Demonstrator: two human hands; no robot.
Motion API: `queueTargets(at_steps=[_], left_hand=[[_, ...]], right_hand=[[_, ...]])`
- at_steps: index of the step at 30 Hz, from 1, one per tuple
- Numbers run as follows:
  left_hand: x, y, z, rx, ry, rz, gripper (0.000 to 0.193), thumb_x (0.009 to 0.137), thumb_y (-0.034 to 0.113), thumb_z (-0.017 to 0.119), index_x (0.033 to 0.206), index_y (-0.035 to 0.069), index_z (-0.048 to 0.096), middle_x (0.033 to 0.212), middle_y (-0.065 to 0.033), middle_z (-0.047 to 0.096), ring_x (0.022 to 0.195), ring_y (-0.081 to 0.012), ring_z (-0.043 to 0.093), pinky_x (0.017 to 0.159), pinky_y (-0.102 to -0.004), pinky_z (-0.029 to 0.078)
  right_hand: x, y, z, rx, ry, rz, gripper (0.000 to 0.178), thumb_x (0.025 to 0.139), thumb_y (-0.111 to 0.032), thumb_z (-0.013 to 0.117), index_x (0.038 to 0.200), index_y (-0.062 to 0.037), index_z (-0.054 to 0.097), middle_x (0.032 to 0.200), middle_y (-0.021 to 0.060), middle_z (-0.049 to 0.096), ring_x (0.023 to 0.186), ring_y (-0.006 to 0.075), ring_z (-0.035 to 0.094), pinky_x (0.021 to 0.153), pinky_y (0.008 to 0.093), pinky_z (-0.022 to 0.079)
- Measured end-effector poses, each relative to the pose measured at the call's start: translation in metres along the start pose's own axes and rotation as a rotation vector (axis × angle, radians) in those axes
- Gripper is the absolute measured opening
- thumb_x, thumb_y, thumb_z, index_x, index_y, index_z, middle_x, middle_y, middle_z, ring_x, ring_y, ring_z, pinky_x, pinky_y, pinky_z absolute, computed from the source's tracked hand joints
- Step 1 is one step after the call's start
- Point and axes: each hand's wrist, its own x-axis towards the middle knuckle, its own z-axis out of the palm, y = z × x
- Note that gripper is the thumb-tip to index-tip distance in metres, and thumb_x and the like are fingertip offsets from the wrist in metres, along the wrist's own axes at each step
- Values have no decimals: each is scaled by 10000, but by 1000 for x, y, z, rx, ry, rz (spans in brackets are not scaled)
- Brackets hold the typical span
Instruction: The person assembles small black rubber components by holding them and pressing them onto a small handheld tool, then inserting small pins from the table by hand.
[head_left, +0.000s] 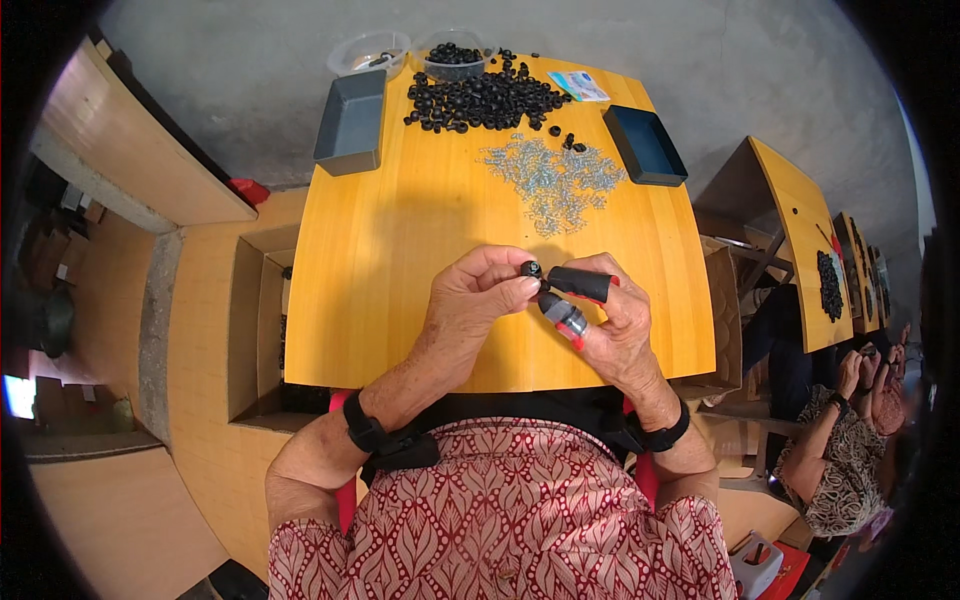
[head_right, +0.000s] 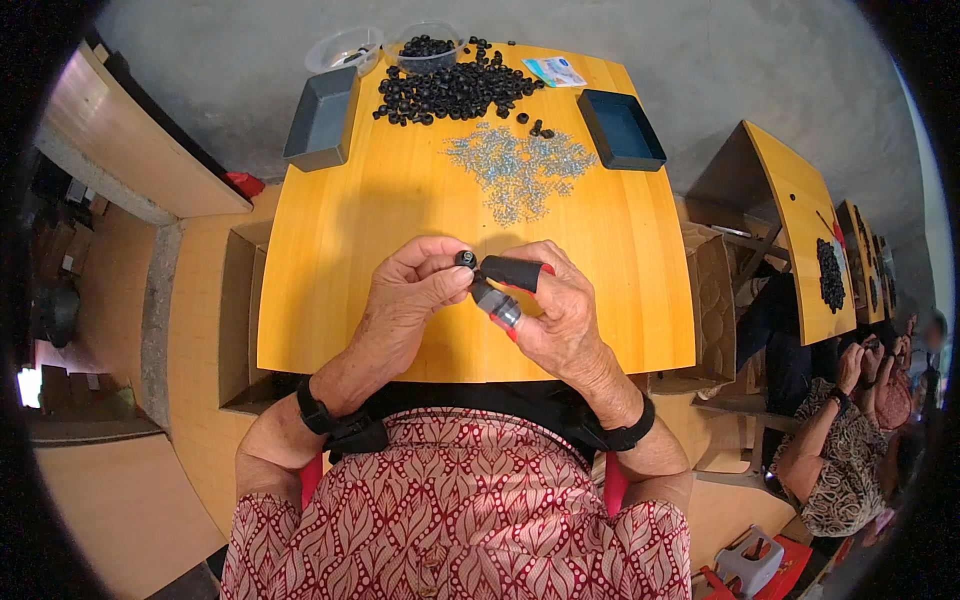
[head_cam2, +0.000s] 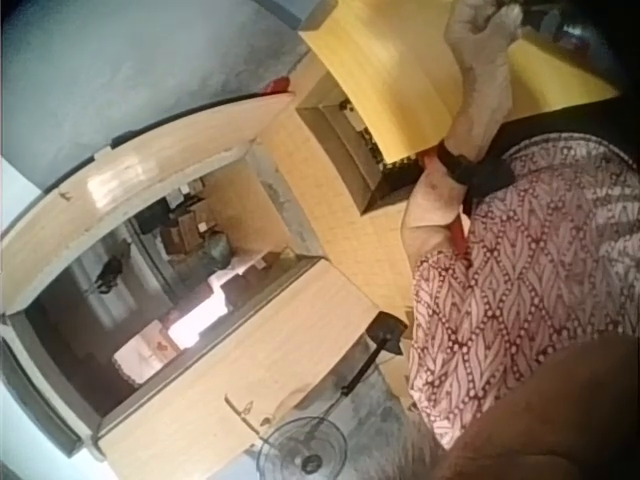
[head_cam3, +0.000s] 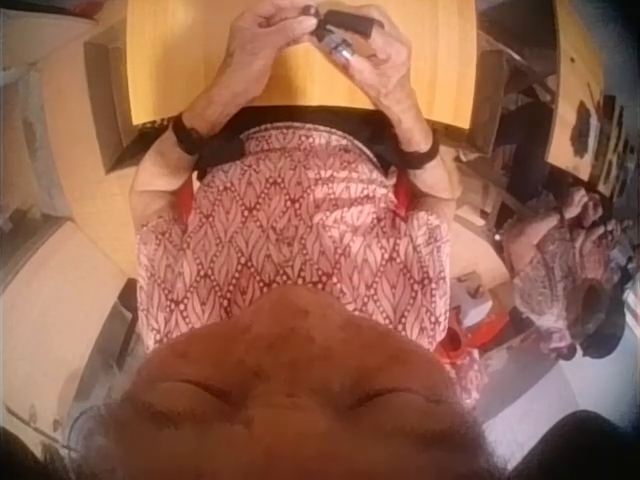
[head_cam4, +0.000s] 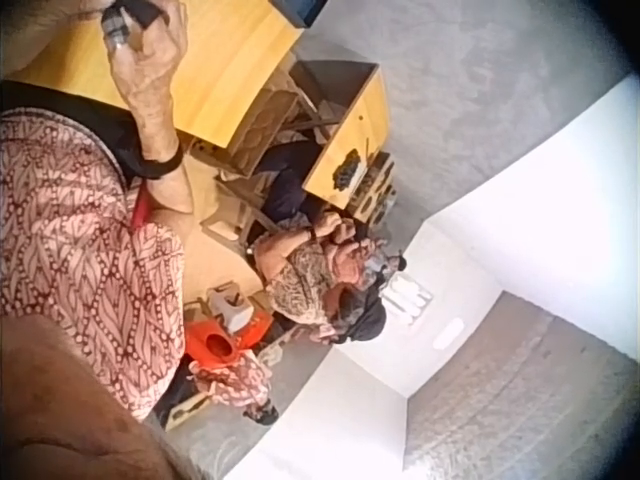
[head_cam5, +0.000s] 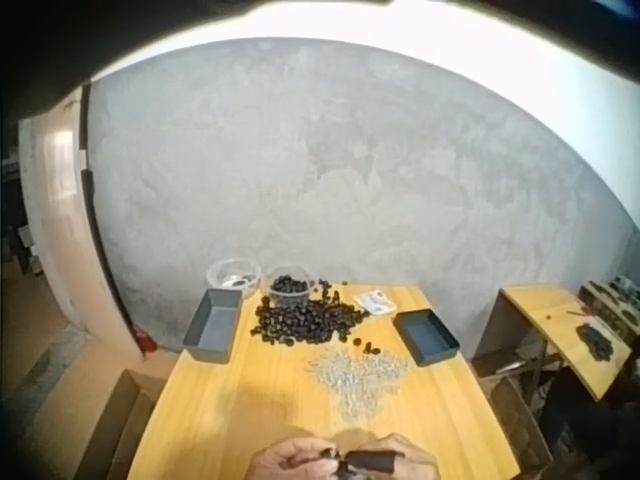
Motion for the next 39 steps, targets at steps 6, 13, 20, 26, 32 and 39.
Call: queueTargets(at_steps=[6,13,20,26,32,39], left_hand=[[-1,0,1,-16,17,-24,210,887,73,670,1088,31,627,915,-24,672,825,-92,629,738,-226,481],[-2,6,0,-57,-6,-74,237,890,93,675,1107,18,616,973,-61,684,886,-129,655,813,-248,506],[-3,2,0,-26,-52,-24,224,893,68,663,1105,14,616,984,-72,688,910,-136,654,828,-259,500],[-5,-1,3,13,-126,27,227,907,76,647,1126,31,609,983,-74,690,918,-152,672,828,-260,504],[-6,-1,5,57,-139,25,223,908,77,648,1123,27,618,1005,-83,694,939,-158,676,831,-265,509],[-8,2,9,91,-148,38,204,906,46,640,1105,3,627,997,-66,684,943,-128,652,857,-254,503]], right_hand=[[-2,3,-1,-22,-25,-1,248,715,3,753,948,-42,678,923,113,653,858,269,639,738,340,518],[-6,12,-3,262,29,96,274,734,27,726,991,-42,663,941,88,661,891,219,652,774,304,514],[-4,6,-11,175,44,42,235,746,-21,760,962,-36,670,922,92,664,865,220,657,754,302,516],[2,0,-22,89,34,6,229,732,-54,787,933,-38,679,914,98,664,837,229,655,722,312,519],[9,2,-31,-47,4,-173,196,776,-106,777,919,-23,671,852,100,664,765,209,647,661,299,505],[12,1,-39,-165,-55,-278,220,765,-173,783,905,-38,679,828,89,662,731,219,631,622,312,483]])
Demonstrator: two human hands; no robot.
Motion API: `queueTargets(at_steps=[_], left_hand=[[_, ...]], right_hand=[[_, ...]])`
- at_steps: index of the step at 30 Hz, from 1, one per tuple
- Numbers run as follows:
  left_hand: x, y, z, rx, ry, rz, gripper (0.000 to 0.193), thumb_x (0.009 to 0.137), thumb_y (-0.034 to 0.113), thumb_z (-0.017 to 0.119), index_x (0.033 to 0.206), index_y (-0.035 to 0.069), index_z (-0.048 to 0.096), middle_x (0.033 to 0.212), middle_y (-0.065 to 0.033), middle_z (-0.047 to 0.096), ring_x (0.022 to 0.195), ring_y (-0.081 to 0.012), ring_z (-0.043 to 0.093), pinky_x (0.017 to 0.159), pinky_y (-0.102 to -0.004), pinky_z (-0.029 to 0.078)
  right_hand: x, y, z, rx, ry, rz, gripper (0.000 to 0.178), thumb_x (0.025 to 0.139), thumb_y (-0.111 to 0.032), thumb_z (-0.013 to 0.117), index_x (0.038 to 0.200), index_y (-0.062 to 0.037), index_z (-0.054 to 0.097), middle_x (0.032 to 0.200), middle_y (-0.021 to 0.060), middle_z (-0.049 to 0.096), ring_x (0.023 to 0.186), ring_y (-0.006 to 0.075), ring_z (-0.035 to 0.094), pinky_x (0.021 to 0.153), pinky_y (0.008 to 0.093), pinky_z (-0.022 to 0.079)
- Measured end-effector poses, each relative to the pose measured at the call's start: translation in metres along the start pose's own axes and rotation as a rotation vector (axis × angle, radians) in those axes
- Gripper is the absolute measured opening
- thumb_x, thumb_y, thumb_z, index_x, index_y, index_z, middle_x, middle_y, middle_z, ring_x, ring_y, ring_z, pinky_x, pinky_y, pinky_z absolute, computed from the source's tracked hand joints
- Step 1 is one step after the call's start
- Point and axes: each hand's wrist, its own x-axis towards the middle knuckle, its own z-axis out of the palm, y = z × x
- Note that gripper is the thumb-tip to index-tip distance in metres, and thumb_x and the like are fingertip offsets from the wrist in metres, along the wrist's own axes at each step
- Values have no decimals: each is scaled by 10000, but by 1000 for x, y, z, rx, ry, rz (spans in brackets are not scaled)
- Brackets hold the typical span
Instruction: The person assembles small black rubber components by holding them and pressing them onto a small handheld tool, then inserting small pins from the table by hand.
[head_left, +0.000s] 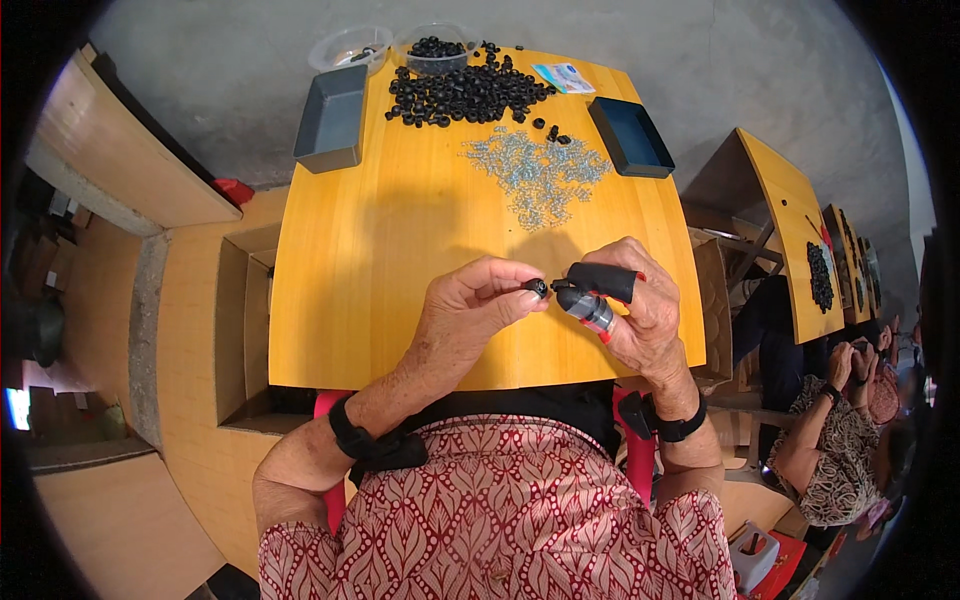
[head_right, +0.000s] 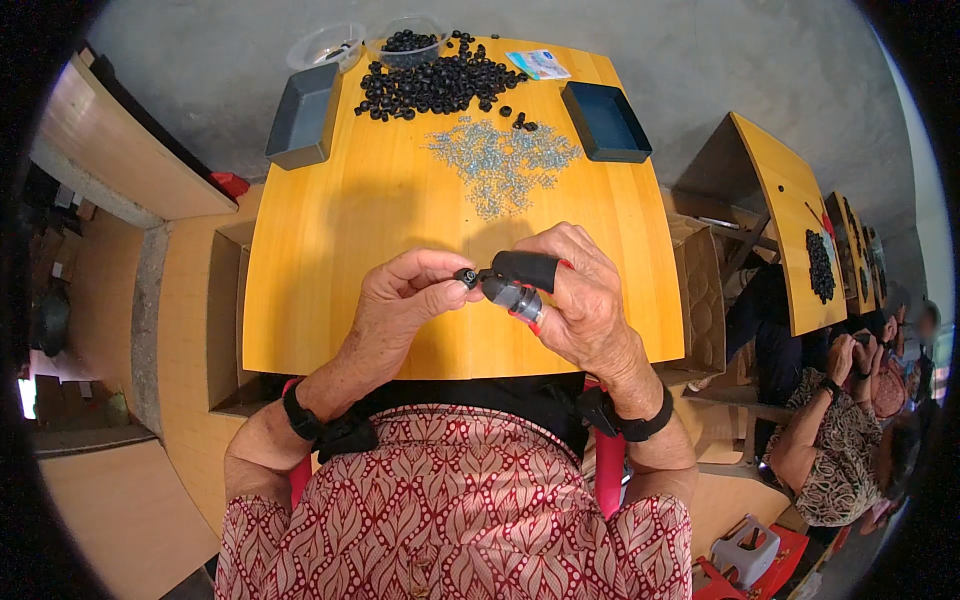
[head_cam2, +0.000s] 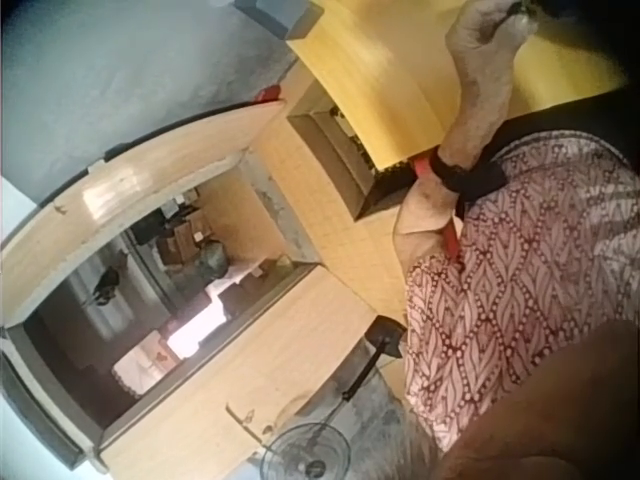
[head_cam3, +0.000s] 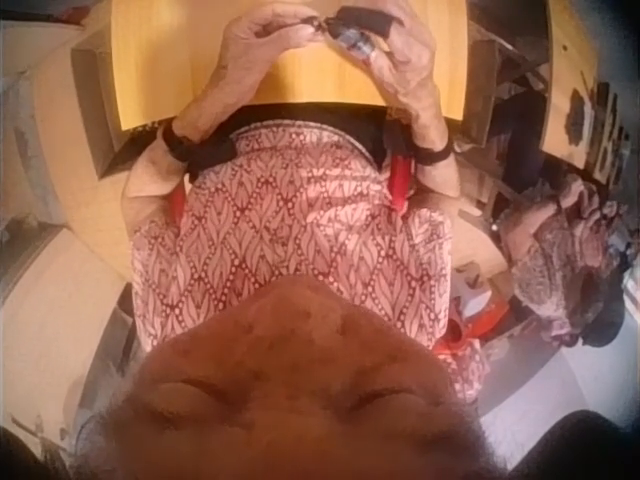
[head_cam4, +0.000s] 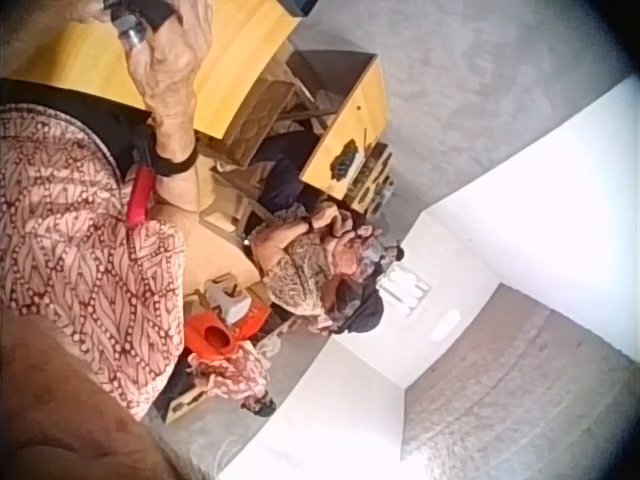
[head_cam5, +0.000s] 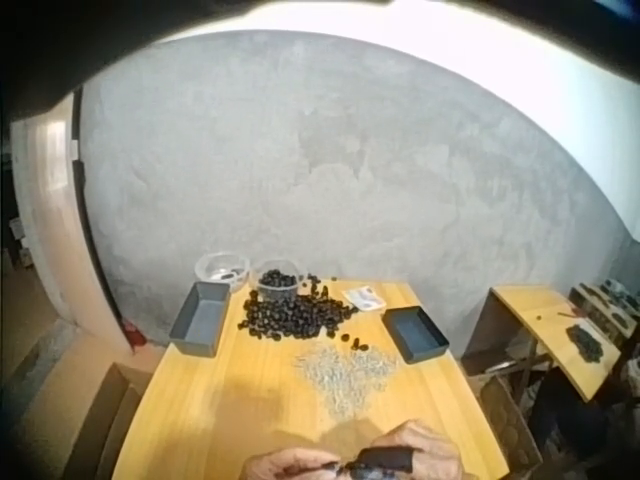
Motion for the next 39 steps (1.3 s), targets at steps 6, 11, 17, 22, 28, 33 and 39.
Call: queueTargets(at_steps=[6,11,17,22,28,33,39], left_hand=[[-1,-1,1,47,-18,40,198,909,29,632,1101,-17,636,991,-51,672,940,-92,620,861,-227,490],[0,-6,0,106,-16,60,200,903,19,637,1101,-9,642,978,-34,664,928,-76,605,856,-218,486],[-1,-8,0,148,-15,118,207,900,5,635,1107,-11,642,989,-28,658,924,-76,603,856,-216,486],[-2,-8,1,152,-6,107,196,900,3,635,1095,-11,646,977,-30,654,926,-75,600,856,-215,486],[-2,-9,0,199,-17,101,188,894,5,636,1080,-14,654,959,-22,655,912,-71,593,842,-216,485],[-1,-11,0,203,-1,67,192,885,15,648,1075,-8,656,924,-6,654,885,-61,588,814,-214,481],[-1,-16,-2,293,18,69,170,876,32,665,1043,2,673,882,5,649,835,-51,573,756,-204,469]], right_hand=[[1,-3,-1,-12,-43,-5,204,736,-148,784,875,-32,689,832,90,652,736,245,615,639,335,478],[0,-4,-2,-39,-65,-11,212,698,-103,784,864,-14,686,849,106,645,752,273,611,657,362,482],[2,-8,-3,-77,-74,-61,226,655,-61,774,852,-1,682,849,107,635,750,278,607,653,371,476],[0,-10,1,-96,-64,-75,227,631,-41,772,828,10,671,847,108,633,743,268,607,651,367,473],[-8,-11,12,-143,20,-81,247,677,-59,749,911,-8,687,838,99,639,752,266,613,662,352,469],[-9,-14,5,-147,-79,-44,207,661,-21,748,847,20,668,891,130,637,771,282,611,687,379,484],[-10,-13,6,-161,-79,-33,236,644,-33,743,860,25,669,912,127,634,788,289,609,707,395,483]])
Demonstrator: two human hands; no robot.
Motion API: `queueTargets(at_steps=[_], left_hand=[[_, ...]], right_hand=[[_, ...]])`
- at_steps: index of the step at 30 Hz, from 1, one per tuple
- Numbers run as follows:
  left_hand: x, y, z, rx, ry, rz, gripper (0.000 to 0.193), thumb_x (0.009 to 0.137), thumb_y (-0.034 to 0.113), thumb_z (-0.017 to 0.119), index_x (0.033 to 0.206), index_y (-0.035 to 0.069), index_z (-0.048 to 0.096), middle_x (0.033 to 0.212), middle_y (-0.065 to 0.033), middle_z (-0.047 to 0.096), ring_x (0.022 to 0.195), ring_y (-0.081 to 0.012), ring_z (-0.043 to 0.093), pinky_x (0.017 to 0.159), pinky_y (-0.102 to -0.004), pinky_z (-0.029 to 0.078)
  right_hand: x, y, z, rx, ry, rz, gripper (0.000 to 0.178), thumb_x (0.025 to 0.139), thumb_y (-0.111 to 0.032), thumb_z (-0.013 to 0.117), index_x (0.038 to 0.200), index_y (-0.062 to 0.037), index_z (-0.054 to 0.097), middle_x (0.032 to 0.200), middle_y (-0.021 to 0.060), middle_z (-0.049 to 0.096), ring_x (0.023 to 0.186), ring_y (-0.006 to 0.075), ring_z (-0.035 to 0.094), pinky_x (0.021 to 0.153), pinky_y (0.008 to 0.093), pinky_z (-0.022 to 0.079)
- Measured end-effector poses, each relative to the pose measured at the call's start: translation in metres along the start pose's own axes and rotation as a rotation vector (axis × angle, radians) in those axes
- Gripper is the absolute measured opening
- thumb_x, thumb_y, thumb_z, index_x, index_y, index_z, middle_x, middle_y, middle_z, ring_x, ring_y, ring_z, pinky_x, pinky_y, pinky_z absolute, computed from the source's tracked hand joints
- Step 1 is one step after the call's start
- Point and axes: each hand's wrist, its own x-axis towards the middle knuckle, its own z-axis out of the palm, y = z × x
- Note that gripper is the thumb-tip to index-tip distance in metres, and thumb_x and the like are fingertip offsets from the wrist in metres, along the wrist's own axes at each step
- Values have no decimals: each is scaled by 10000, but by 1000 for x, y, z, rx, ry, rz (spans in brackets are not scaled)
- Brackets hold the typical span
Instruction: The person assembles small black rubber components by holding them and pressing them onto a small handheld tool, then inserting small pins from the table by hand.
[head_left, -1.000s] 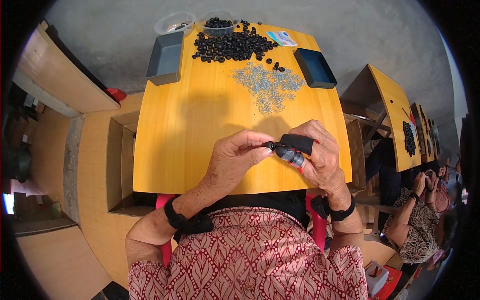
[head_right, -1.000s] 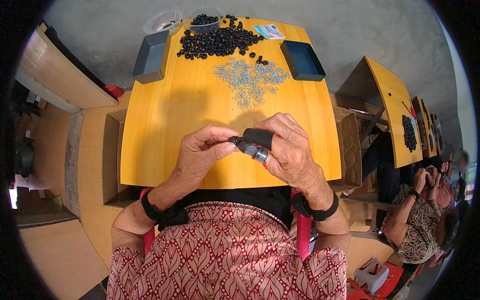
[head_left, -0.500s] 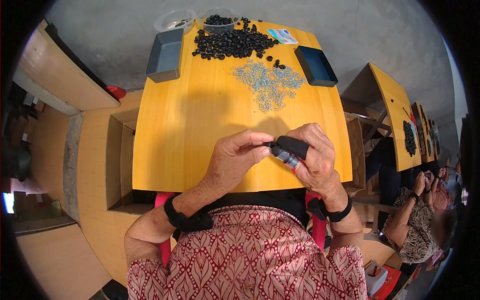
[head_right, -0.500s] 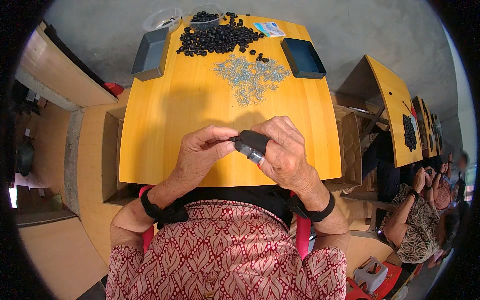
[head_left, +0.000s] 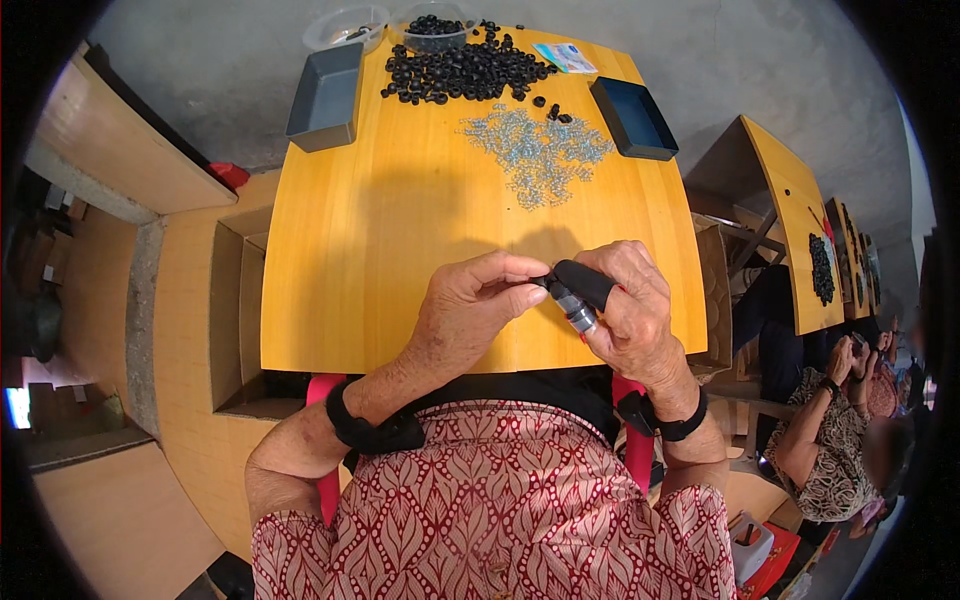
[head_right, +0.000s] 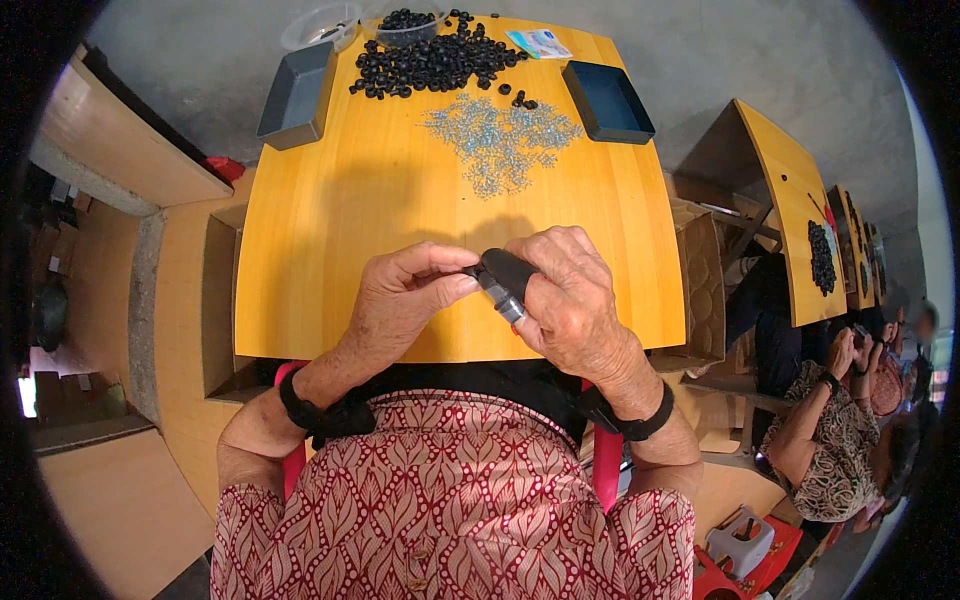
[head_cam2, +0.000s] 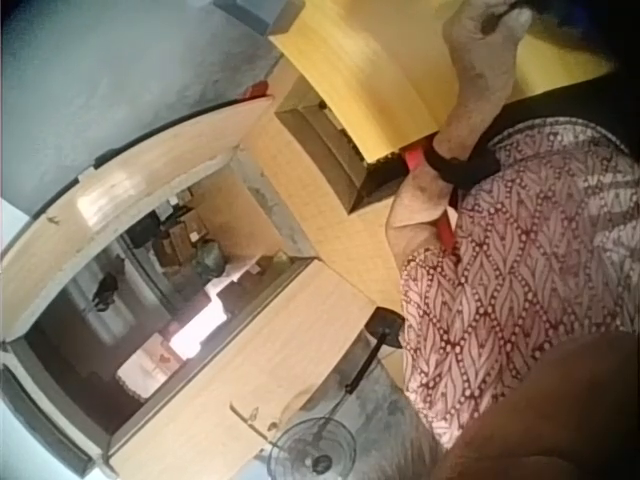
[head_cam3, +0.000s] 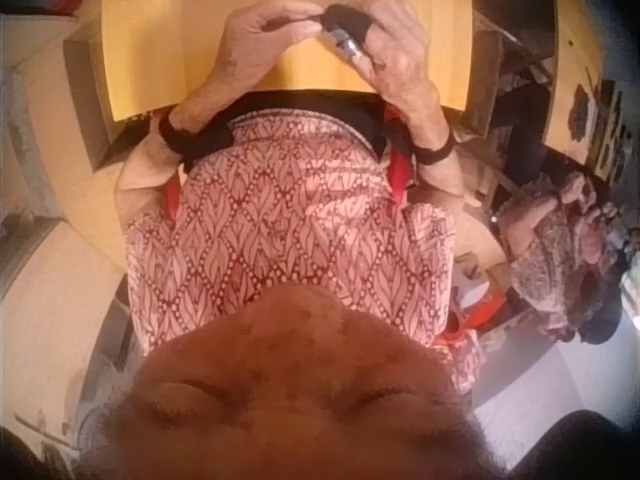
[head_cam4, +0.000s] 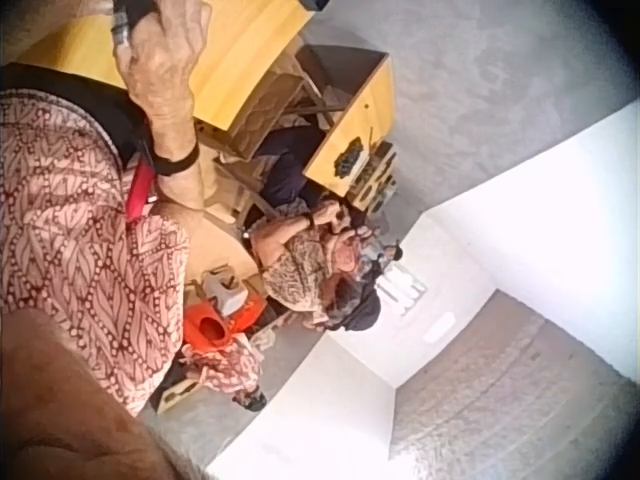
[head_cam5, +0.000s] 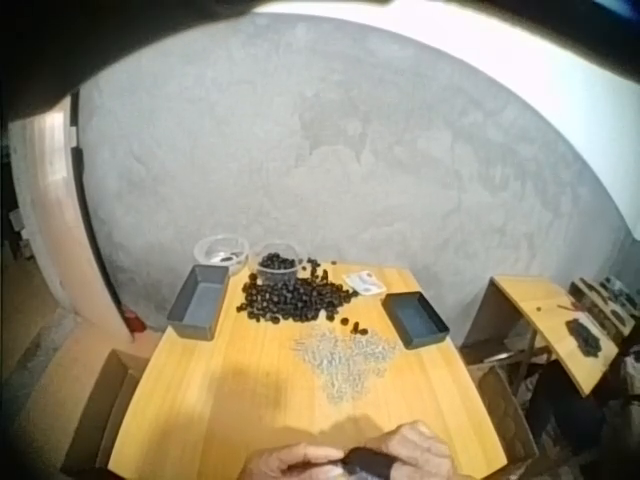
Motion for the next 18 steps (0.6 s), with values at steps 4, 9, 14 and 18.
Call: queueTargets(at_steps=[4,9,14,18], left_hand=[[0,0,0,4,10,-23,160,878,40,665,1032,-4,676,879,0,652,834,-54,578,747,-203,471],[-1,0,-1,-108,11,-60,177,884,45,660,1049,-21,663,897,-11,660,852,-61,590,757,-207,480],[0,2,-2,-251,-11,-126,193,892,54,657,1066,-29,652,925,-25,666,857,-71,597,763,-213,486],[1,7,-4,-199,-16,-147,206,896,73,660,1073,-32,656,934,-34,669,843,-79,604,767,-219,496]], right_hand=[[-1,-5,3,-71,27,0,233,646,-37,734,859,30,668,907,129,629,786,288,601,714,394,477],[-2,-10,4,-44,10,-8,314,648,-50,740,942,23,660,889,136,627,771,287,606,688,382,466],[-1,-10,7,-89,-28,10,264,668,-96,773,868,19,644,927,133,606,809,286,591,729,402,462],[0,-6,9,-94,16,-25,304,666,-110,783,902,17,639,916,123,598,806,286,583,730,404,460]])
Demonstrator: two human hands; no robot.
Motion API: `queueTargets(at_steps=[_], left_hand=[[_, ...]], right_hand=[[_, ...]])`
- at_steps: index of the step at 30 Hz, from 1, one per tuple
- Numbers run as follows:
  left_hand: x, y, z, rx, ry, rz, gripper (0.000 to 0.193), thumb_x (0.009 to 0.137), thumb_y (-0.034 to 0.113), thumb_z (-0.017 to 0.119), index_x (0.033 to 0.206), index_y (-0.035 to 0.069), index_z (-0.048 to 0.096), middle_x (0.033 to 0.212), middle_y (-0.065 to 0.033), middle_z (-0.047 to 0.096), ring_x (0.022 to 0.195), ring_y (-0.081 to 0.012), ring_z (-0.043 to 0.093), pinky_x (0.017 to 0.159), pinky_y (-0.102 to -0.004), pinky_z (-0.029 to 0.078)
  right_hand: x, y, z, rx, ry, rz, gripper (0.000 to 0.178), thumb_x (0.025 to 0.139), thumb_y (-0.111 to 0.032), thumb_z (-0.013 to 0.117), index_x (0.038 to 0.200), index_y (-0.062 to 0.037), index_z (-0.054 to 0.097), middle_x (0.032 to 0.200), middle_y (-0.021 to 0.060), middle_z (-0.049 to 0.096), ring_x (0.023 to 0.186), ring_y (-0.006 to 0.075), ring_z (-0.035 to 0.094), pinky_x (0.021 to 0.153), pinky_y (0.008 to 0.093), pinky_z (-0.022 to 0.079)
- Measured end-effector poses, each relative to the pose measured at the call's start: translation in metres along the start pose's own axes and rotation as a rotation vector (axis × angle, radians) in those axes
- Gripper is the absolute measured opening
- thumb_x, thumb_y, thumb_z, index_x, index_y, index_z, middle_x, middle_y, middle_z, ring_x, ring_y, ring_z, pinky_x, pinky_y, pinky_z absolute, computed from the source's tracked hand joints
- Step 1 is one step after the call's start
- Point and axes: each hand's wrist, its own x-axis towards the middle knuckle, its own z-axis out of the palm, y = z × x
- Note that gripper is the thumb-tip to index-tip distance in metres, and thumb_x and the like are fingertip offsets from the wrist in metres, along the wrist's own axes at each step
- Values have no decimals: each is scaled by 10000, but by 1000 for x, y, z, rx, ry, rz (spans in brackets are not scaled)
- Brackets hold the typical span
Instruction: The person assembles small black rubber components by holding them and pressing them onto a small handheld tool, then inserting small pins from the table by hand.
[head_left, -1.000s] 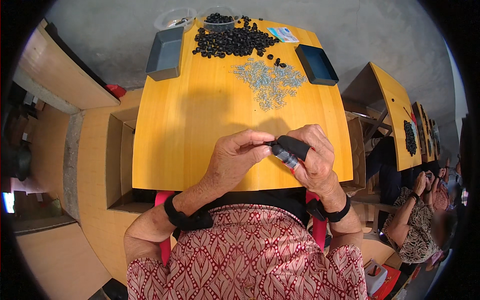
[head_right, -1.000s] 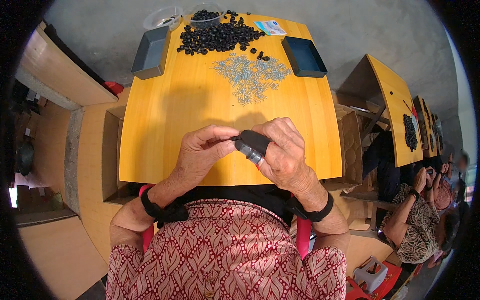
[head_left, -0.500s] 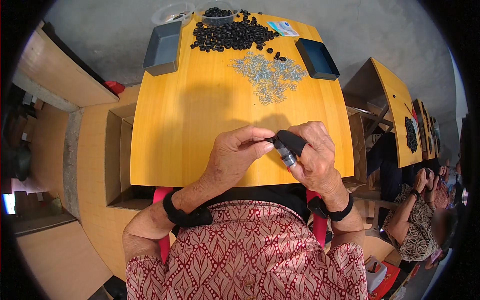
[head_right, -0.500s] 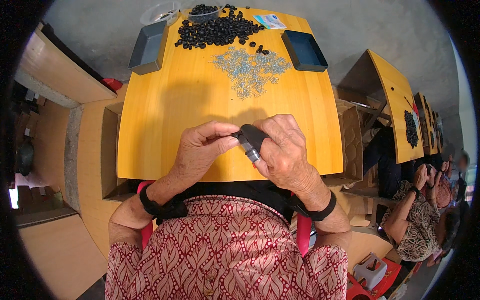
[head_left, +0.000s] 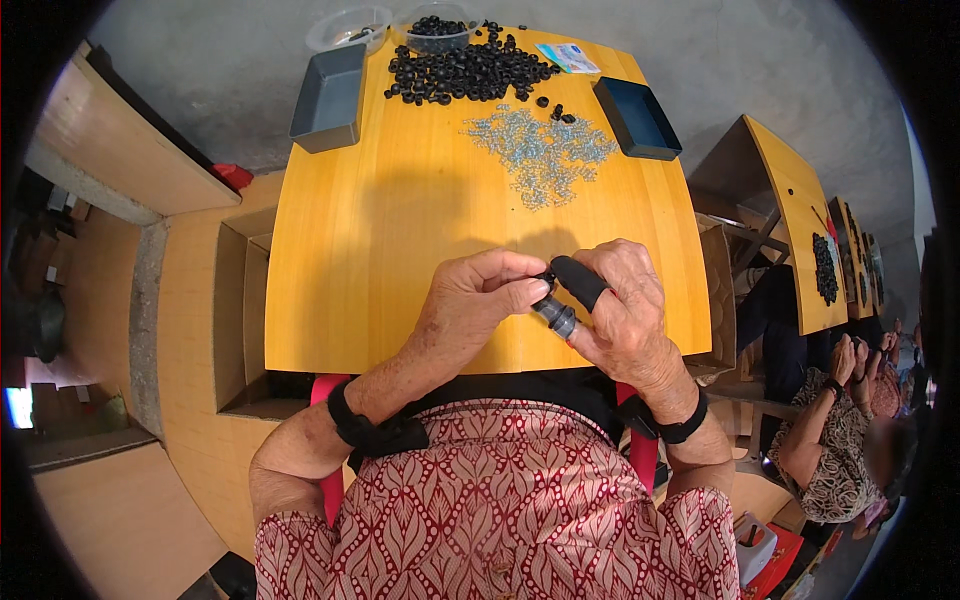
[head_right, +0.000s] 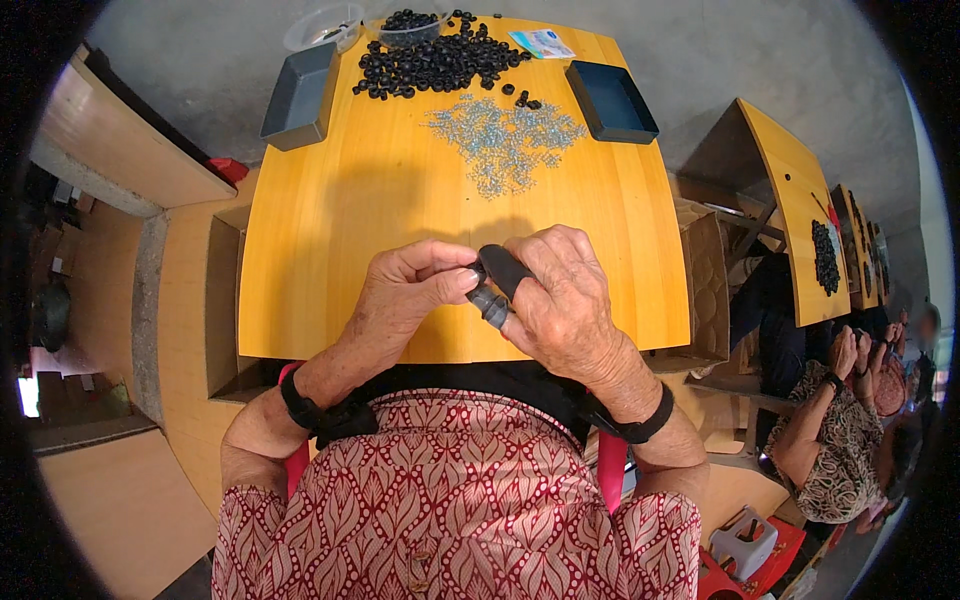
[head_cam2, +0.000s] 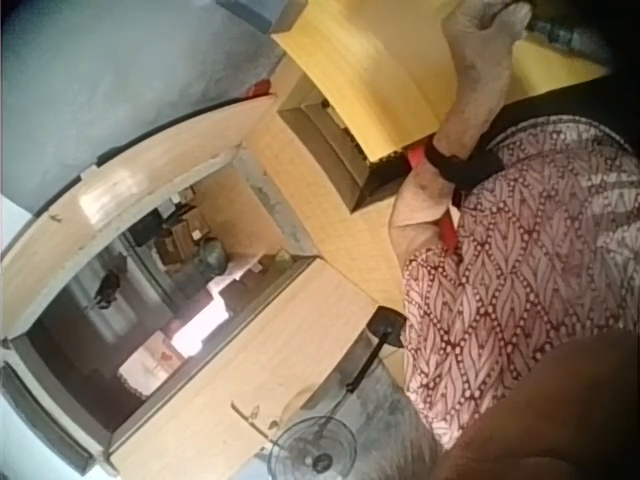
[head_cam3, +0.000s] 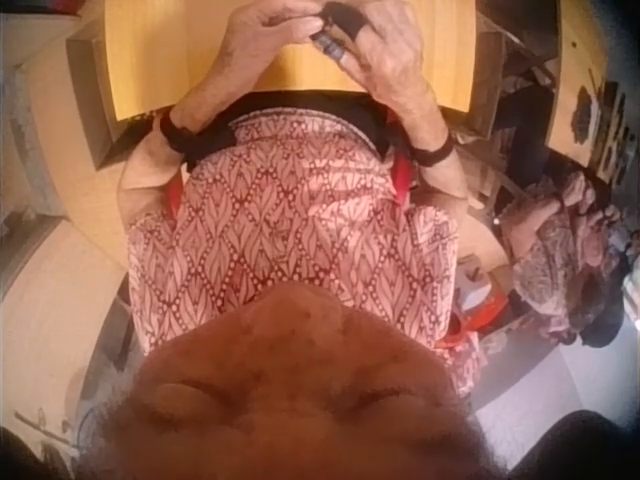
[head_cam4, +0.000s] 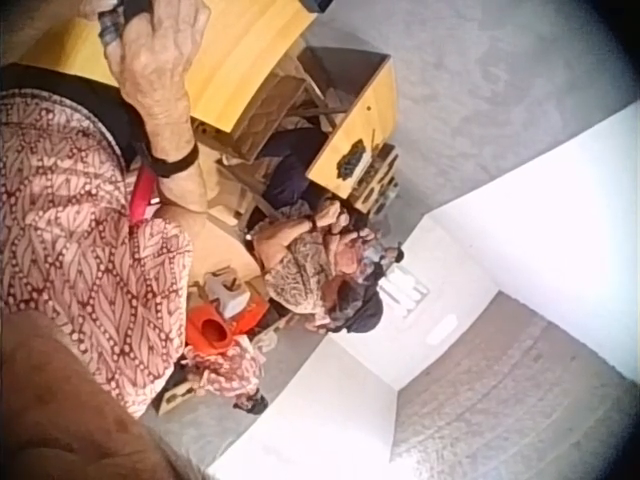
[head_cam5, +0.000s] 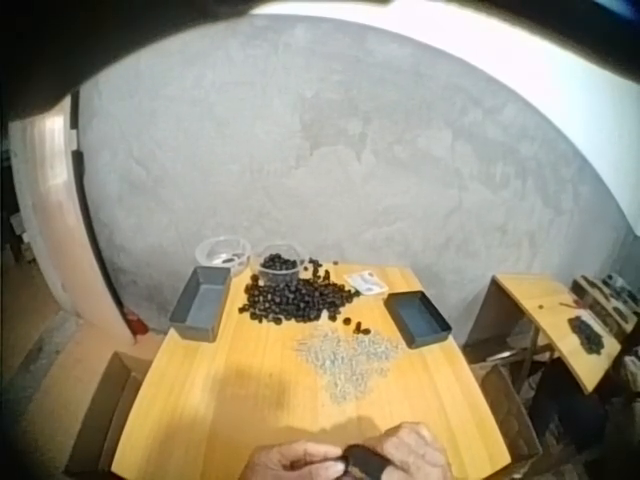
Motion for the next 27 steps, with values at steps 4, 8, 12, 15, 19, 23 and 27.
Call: queueTargets(at_steps=[4,8,12,15,19,23,27], left_hand=[[3,4,1,-16,-15,-43,221,901,101,662,1077,-31,666,932,-34,671,838,-81,605,771,-227,507],[4,-2,-1,45,-1,-40,193,912,133,656,1049,-2,678,933,-40,674,858,-97,615,783,-248,507],[5,2,-1,-49,-20,-57,199,912,130,653,1050,-11,676,943,-65,684,877,-116,632,802,-260,516],[5,4,1,-108,-12,-58,208,912,133,655,1050,-19,678,936,-64,683,881,-118,632,815,-259,513],[5,0,2,-59,1,-52,216,914,141,654,1059,-18,678,934,-56,681,888,-115,627,826,-250,500],[6,-3,-1,-33,-6,-43,230,917,152,653,1069,-18,677,934,-46,677,898,-104,618,818,-239,494],[4,4,2,-42,5,-113,259,924,176,649,1086,-25,672,939,-31,669,891,-92,603,806,-228,487]], right_hand=[[2,2,1,5,4,-22,314,668,-119,783,912,17,638,901,112,589,796,281,576,723,405,456],[-3,3,2,10,-8,-16,322,674,-139,787,920,11,644,888,104,584,796,280,572,731,404,452],[1,3,2,51,-8,58,347,682,-163,791,957,-7,649,894,100,583,815,282,577,752,399,449],[2,4,4,66,-9,100,370,682,-168,794,983,-11,647,904,99,585,828,282,583,766,400,453],[-3,13,13,52,-5,30,396,670,-169,801,990,0,641,903,99,585,839,284,589,785,406,466],[-3,14,16,47,21,-5,392,655,-163,803,967,7,640,891,101,586,831,288,592,785,410,475],[-3,15,11,25,26,-18,384,637,-153,802,941,16,640,872,111,587,823,294,596,781,418,480]])
